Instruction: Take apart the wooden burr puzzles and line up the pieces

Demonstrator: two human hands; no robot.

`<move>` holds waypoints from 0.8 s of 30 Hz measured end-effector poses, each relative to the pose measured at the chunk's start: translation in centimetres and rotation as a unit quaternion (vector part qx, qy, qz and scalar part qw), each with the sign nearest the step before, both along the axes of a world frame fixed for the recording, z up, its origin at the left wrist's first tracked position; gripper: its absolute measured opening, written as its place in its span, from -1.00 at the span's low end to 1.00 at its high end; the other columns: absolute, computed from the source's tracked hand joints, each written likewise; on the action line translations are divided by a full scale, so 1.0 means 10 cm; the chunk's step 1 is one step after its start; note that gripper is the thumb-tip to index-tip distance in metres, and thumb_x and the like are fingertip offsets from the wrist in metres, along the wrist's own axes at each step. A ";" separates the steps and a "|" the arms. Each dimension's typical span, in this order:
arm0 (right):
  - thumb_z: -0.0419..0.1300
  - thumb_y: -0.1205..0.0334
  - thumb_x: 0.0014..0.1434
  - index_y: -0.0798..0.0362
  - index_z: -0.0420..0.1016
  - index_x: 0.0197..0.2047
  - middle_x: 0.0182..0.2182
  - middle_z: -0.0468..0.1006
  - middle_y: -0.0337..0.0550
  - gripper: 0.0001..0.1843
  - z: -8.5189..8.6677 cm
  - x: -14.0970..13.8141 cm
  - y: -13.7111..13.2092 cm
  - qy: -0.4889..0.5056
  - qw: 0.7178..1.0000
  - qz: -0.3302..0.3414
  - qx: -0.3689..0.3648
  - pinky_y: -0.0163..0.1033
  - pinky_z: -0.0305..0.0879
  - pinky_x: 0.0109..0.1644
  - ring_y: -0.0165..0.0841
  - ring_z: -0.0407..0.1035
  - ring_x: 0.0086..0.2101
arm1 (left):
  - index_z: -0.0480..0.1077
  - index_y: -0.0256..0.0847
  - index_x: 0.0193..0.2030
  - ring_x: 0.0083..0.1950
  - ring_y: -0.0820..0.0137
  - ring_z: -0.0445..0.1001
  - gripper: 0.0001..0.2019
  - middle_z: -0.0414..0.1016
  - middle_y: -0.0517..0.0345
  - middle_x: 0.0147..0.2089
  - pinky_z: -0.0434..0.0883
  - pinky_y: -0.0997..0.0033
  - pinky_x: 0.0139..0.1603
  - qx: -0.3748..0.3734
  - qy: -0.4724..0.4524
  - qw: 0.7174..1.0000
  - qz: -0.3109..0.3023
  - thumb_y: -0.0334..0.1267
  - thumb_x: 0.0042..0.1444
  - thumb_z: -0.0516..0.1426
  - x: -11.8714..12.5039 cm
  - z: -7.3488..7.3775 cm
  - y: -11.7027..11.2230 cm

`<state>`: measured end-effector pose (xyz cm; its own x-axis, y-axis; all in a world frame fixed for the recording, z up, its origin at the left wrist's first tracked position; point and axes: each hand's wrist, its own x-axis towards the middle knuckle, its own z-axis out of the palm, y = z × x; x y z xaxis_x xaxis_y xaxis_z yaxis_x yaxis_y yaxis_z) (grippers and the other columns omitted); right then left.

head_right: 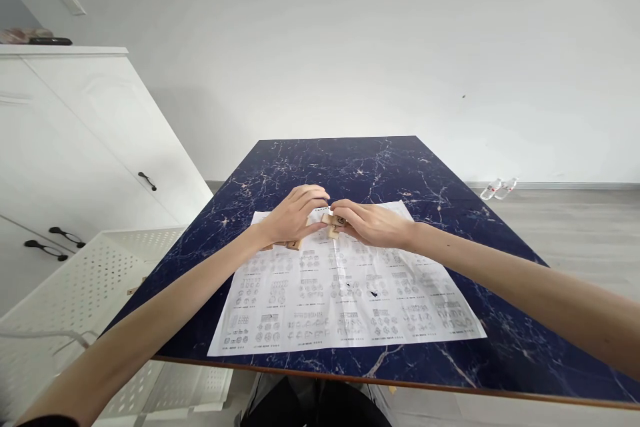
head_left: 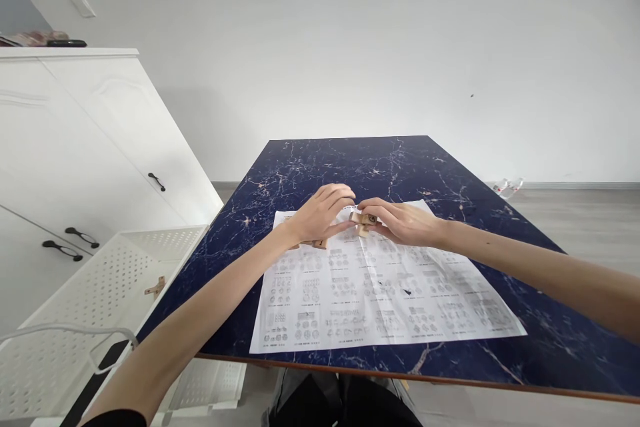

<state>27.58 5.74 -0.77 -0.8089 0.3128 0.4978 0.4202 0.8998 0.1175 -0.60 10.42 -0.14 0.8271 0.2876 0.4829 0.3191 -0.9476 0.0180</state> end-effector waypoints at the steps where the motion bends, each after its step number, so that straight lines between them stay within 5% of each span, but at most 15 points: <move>1: -0.05 0.18 0.65 0.07 0.17 0.28 0.10 0.55 0.22 -0.75 0.00 -0.03 -0.01 0.007 1.000 0.007 0.001 -0.14 0.58 -0.36 -0.23 0.61 -0.27 | 0.39 -0.13 0.27 0.44 -0.01 0.39 -0.63 0.50 -0.19 0.31 0.35 -0.20 0.46 0.005 0.009 1.000 -0.011 0.03 0.53 0.07 0.01 0.00 -0.04; 11: 0.08 0.22 0.59 0.01 0.31 0.27 0.05 0.53 0.13 -0.74 0.13 -0.16 -0.05 0.055 0.997 -0.001 0.046 0.06 0.57 -0.03 -0.11 0.53 -0.07 | 0.42 -0.14 0.11 0.11 0.05 0.53 -0.63 0.59 -0.13 0.05 0.46 -0.08 0.20 -0.006 -0.016 1.000 -0.004 0.03 0.59 -0.08 -0.06 -0.09 -0.14; 17: 0.09 0.24 0.58 0.04 0.38 0.22 -0.15 0.53 0.03 -0.77 0.16 -0.23 -0.01 0.056 0.996 0.002 0.075 -0.03 0.42 -0.16 -0.15 0.42 -0.23 | 0.40 -0.13 0.04 0.04 0.10 0.51 -0.58 0.58 -0.09 0.00 0.43 0.01 0.16 -0.029 -0.027 0.999 0.006 0.08 0.59 -0.14 -0.10 -0.07 -0.11; 24: 0.00 0.22 0.61 0.08 0.35 0.25 -0.18 0.56 0.02 -0.73 0.11 -0.28 0.02 0.070 0.997 0.009 0.027 -0.04 0.41 -0.12 -0.14 0.43 -0.24 | 0.38 -0.13 0.06 -0.04 0.15 0.45 -0.56 0.55 -0.05 -0.04 0.40 0.07 0.12 -0.079 -0.021 0.997 0.008 0.08 0.60 -0.18 -0.13 -0.04 -0.12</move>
